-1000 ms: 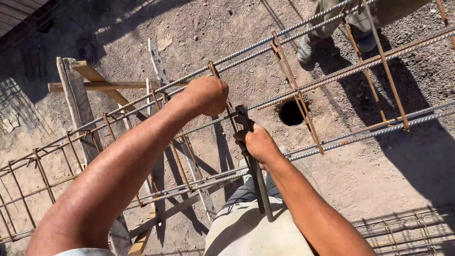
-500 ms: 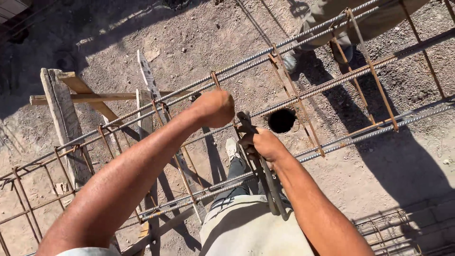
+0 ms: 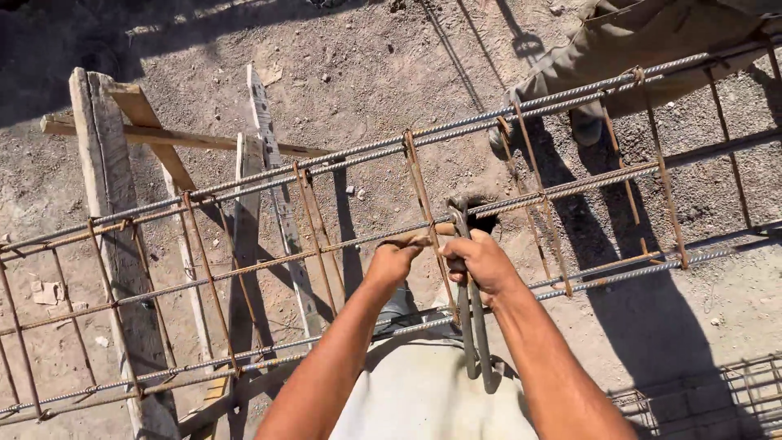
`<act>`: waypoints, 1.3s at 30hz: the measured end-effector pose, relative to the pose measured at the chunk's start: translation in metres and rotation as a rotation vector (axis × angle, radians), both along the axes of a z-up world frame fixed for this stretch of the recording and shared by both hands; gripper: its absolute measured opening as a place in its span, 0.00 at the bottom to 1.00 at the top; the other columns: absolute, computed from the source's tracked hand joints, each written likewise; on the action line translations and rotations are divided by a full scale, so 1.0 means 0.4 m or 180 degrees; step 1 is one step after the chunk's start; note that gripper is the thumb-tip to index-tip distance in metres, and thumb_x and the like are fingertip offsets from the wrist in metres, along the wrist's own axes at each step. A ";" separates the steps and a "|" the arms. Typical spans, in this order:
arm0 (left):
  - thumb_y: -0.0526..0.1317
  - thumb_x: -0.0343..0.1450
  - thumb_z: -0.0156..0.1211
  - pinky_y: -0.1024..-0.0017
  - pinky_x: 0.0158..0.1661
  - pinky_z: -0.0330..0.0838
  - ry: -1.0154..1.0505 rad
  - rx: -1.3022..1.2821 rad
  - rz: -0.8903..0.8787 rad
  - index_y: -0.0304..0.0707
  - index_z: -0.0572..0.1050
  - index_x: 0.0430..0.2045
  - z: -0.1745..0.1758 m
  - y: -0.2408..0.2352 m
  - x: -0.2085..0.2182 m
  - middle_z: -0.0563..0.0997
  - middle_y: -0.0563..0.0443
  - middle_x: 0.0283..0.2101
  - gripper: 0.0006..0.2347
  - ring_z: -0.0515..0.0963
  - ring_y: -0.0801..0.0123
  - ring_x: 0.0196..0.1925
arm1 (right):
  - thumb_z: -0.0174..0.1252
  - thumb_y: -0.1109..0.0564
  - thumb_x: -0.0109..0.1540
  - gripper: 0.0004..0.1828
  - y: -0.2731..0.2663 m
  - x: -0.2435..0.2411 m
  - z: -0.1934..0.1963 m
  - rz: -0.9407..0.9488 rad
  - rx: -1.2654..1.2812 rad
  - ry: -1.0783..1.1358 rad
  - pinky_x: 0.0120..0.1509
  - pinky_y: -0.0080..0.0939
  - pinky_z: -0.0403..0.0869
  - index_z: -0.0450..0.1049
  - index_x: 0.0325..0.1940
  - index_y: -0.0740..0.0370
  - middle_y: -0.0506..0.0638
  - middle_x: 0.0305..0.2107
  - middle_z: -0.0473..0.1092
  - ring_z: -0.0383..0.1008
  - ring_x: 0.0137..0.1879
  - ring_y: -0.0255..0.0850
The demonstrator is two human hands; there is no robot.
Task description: The person uses pliers to twist wire ties around the intersections of a rebar grid. They repeatedly loop the wire, grip it with the pliers, and twist it to secure the steel bars together. The person moves along the grid, working on different joints to fasten the structure.
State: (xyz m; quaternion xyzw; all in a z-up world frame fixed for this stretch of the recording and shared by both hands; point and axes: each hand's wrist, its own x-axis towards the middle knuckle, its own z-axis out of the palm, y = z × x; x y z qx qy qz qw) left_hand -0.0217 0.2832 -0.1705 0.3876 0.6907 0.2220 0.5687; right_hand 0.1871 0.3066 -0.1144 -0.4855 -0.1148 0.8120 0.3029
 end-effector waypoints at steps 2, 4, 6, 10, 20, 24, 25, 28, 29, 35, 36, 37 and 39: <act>0.49 0.72 0.61 0.71 0.43 0.72 0.0135 -0.0142 -0.0247 0.43 0.83 0.45 0.004 0.048 0.006 0.87 0.52 0.41 0.14 0.80 0.72 0.40 | 0.58 0.62 0.57 0.06 0.006 -0.005 0.037 0.0074 0.0069 -0.0086 0.20 0.33 0.61 0.66 0.30 0.63 0.44 0.18 0.62 0.59 0.20 0.31; 0.52 0.74 0.59 0.72 0.44 0.70 0.0273 -0.0312 -0.0513 0.45 0.82 0.48 -0.004 0.089 0.005 0.86 0.53 0.43 0.16 0.79 0.74 0.41 | 0.58 0.62 0.56 0.05 0.016 -0.012 0.069 0.0128 0.0111 -0.0172 0.20 0.33 0.60 0.67 0.31 0.64 0.44 0.18 0.62 0.59 0.20 0.31; 0.46 0.70 0.66 0.71 0.43 0.77 0.0191 0.0442 -0.0326 0.37 0.83 0.42 -0.027 0.111 0.006 0.87 0.49 0.39 0.14 0.84 0.70 0.40 | 0.58 0.62 0.55 0.06 0.023 -0.016 0.096 0.0088 -0.0026 -0.0392 0.20 0.33 0.59 0.69 0.34 0.62 0.43 0.18 0.62 0.58 0.20 0.30; 0.48 0.63 0.79 0.66 0.41 0.77 0.1659 0.0115 -0.0073 0.29 0.81 0.37 0.040 0.111 0.043 0.84 0.43 0.35 0.20 0.83 0.62 0.37 | 0.58 0.61 0.55 0.07 0.015 -0.010 0.062 0.0176 -0.0073 -0.0610 0.20 0.34 0.60 0.66 0.34 0.62 0.45 0.18 0.62 0.59 0.20 0.32; 0.31 0.64 0.58 0.69 0.56 0.71 -0.3370 -0.0306 0.1648 0.31 0.76 0.53 0.029 0.055 0.055 0.82 0.46 0.48 0.20 0.80 0.65 0.51 | 0.57 0.61 0.57 0.06 0.019 -0.019 0.083 0.0111 -0.0150 -0.0667 0.22 0.33 0.63 0.67 0.33 0.65 0.45 0.19 0.63 0.60 0.21 0.31; 0.48 0.72 0.61 0.63 0.58 0.70 -0.3280 -0.0336 0.2073 0.30 0.78 0.47 0.029 0.053 0.079 0.83 0.44 0.46 0.18 0.80 0.63 0.51 | 0.56 0.61 0.56 0.05 0.026 -0.031 0.117 0.0061 -0.0246 -0.0847 0.23 0.33 0.62 0.69 0.35 0.63 0.43 0.19 0.63 0.60 0.21 0.31; 0.48 0.72 0.61 0.63 0.58 0.70 -0.3294 -0.0327 0.2071 0.30 0.78 0.47 0.025 0.052 0.085 0.83 0.44 0.46 0.18 0.80 0.63 0.51 | 0.56 0.61 0.56 0.05 0.024 -0.026 0.111 0.0062 -0.0234 -0.0858 0.23 0.33 0.62 0.69 0.35 0.63 0.43 0.19 0.63 0.60 0.21 0.31; 0.53 0.72 0.60 0.64 0.58 0.69 -0.3260 -0.0438 0.2164 0.32 0.79 0.47 0.013 0.045 0.085 0.83 0.47 0.46 0.21 0.79 0.65 0.50 | 0.57 0.62 0.57 0.05 0.016 -0.021 0.091 0.0091 -0.0191 -0.0849 0.23 0.33 0.62 0.67 0.35 0.62 0.42 0.18 0.60 0.58 0.21 0.31; 0.58 0.71 0.57 0.64 0.57 0.70 -0.3521 -0.0292 0.2139 0.30 0.79 0.44 0.004 0.045 0.084 0.84 0.46 0.44 0.25 0.80 0.64 0.49 | 0.58 0.62 0.57 0.05 0.015 -0.018 0.084 0.0105 -0.0187 -0.0848 0.23 0.33 0.62 0.67 0.34 0.63 0.42 0.18 0.60 0.59 0.22 0.31; 0.47 0.73 0.65 0.66 0.53 0.71 -0.3503 -0.0492 0.2362 0.32 0.78 0.44 -0.083 0.030 0.096 0.82 0.48 0.42 0.15 0.79 0.66 0.46 | 0.57 0.61 0.57 0.10 0.003 -0.008 0.120 0.0148 -0.0105 -0.0835 0.25 0.34 0.65 0.74 0.41 0.69 0.43 0.20 0.63 0.61 0.22 0.31; 0.41 0.74 0.69 0.68 0.55 0.72 -0.3542 -0.0597 0.2437 0.33 0.76 0.47 -0.092 0.035 0.102 0.81 0.50 0.43 0.13 0.80 0.67 0.48 | 0.56 0.61 0.57 0.13 0.008 -0.002 0.137 0.0158 -0.0083 -0.0865 0.26 0.35 0.66 0.76 0.44 0.69 0.44 0.20 0.65 0.63 0.22 0.32; 0.41 0.74 0.69 0.68 0.55 0.72 -0.3552 -0.0583 0.2428 0.33 0.76 0.47 -0.044 0.044 0.104 0.81 0.50 0.43 0.13 0.80 0.67 0.48 | 0.56 0.61 0.57 0.13 0.023 0.006 0.155 0.0157 -0.0066 -0.0869 0.26 0.35 0.66 0.76 0.44 0.69 0.44 0.20 0.65 0.63 0.22 0.32; 0.38 0.70 0.70 0.64 0.49 0.75 -0.3493 -0.0268 0.1796 0.37 0.70 0.51 0.053 0.047 0.103 0.80 0.51 0.40 0.18 0.80 0.65 0.44 | 0.54 0.61 0.57 0.16 0.042 0.019 0.193 0.0181 -0.0042 -0.0977 0.29 0.37 0.70 0.76 0.48 0.68 0.47 0.23 0.72 0.68 0.24 0.34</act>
